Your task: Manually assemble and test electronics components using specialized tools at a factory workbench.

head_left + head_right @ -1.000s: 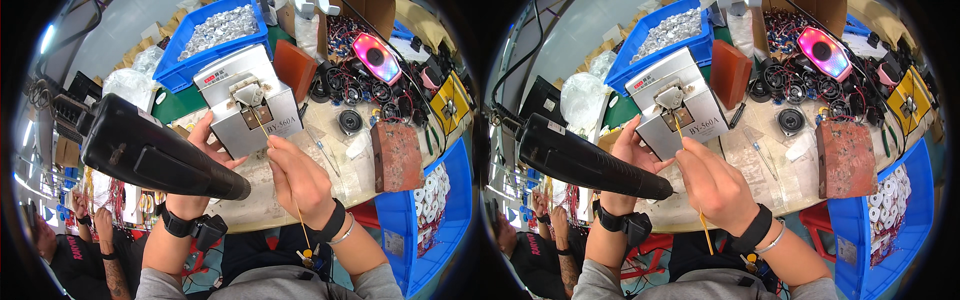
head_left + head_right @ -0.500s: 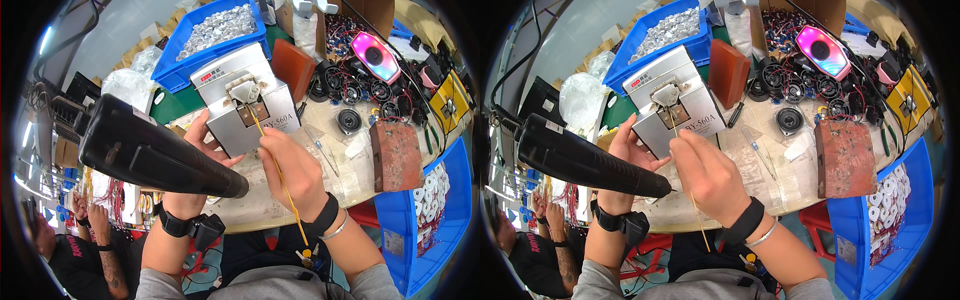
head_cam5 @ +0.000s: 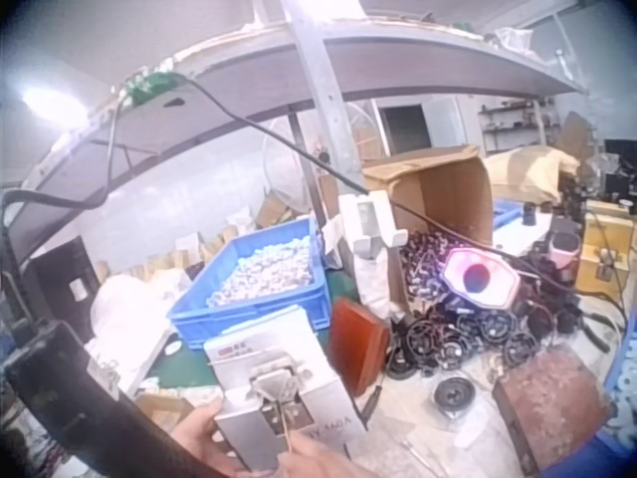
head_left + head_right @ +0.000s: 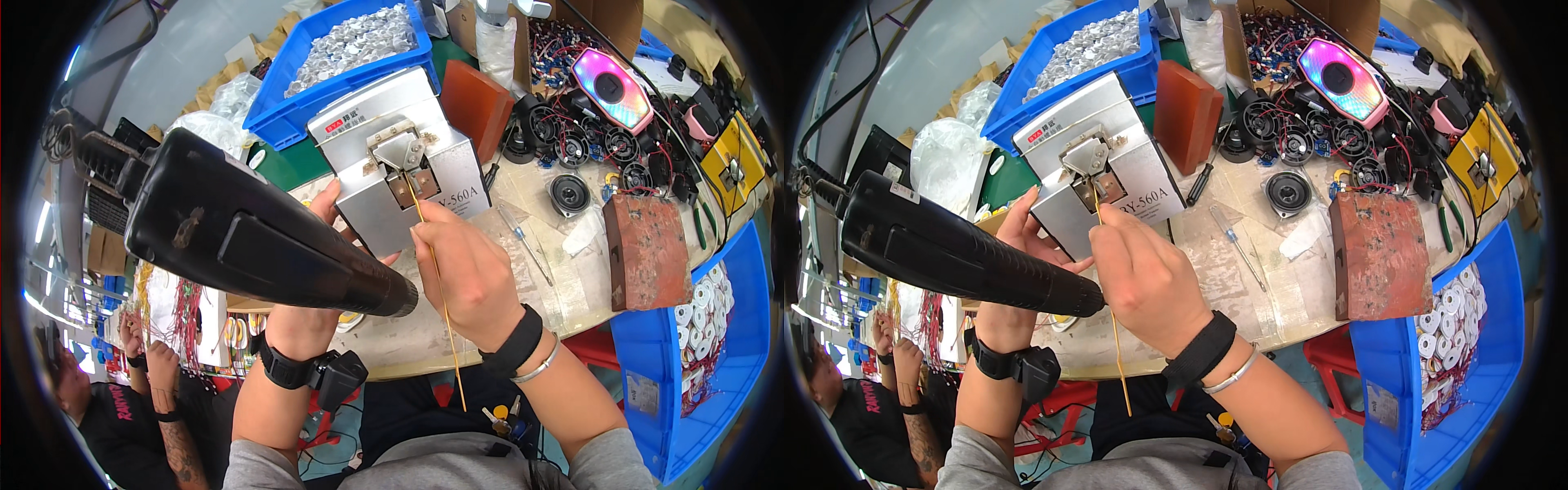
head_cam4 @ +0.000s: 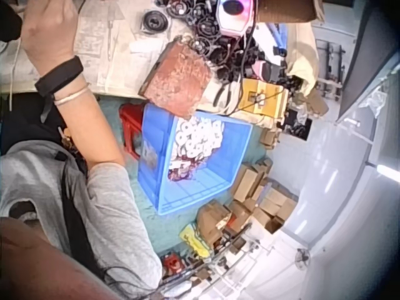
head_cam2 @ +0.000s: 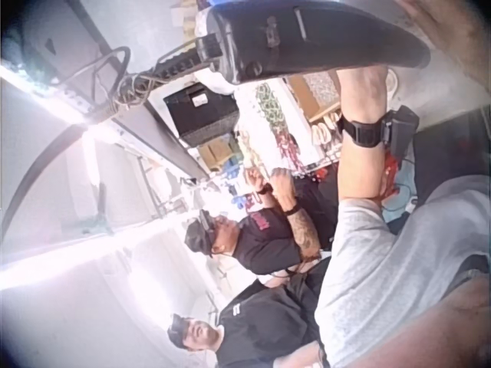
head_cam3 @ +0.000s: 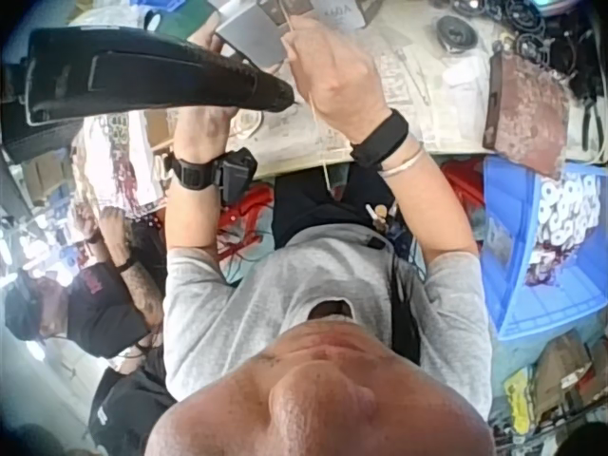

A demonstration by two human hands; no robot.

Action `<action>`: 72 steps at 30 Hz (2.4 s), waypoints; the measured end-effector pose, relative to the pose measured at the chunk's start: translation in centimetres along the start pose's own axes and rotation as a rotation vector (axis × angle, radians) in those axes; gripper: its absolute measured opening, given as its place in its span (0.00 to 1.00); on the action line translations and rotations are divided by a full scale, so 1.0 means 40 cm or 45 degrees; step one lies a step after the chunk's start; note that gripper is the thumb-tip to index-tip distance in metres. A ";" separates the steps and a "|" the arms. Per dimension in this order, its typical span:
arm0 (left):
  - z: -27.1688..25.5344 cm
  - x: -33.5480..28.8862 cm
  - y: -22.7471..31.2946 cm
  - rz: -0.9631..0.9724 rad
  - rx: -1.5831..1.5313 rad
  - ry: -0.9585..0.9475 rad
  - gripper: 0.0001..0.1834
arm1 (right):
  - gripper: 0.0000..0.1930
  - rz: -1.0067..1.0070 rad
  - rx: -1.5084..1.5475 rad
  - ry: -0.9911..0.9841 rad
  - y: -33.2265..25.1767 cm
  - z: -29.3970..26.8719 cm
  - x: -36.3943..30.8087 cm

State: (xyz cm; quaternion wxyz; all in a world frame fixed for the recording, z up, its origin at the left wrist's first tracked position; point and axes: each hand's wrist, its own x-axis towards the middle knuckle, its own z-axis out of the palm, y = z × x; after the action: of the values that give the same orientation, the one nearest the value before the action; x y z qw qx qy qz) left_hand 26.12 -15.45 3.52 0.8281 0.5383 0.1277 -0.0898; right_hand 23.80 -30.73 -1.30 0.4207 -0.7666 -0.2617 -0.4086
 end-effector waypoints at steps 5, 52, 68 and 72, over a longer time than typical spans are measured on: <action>-0.022 0.000 -0.002 0.009 0.009 -0.238 0.27 | 0.11 -0.038 -0.054 0.017 0.001 0.002 -0.001; -0.013 0.023 -0.001 -0.036 -0.074 0.046 0.26 | 0.10 -0.015 -0.012 0.225 0.017 0.009 0.033; -0.002 0.004 -0.004 0.021 0.039 0.048 0.28 | 0.10 -0.147 -0.109 0.248 0.037 0.023 0.037; 0.003 0.001 -0.004 0.017 0.098 0.040 0.26 | 0.10 -0.152 -0.116 0.248 0.044 0.026 0.035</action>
State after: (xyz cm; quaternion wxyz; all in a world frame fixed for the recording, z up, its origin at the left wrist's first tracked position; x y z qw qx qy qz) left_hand 26.12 -15.62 3.42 0.8052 0.5720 0.1337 -0.0805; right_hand 26.29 -30.65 -1.21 0.3838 -0.7245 -0.2459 -0.5170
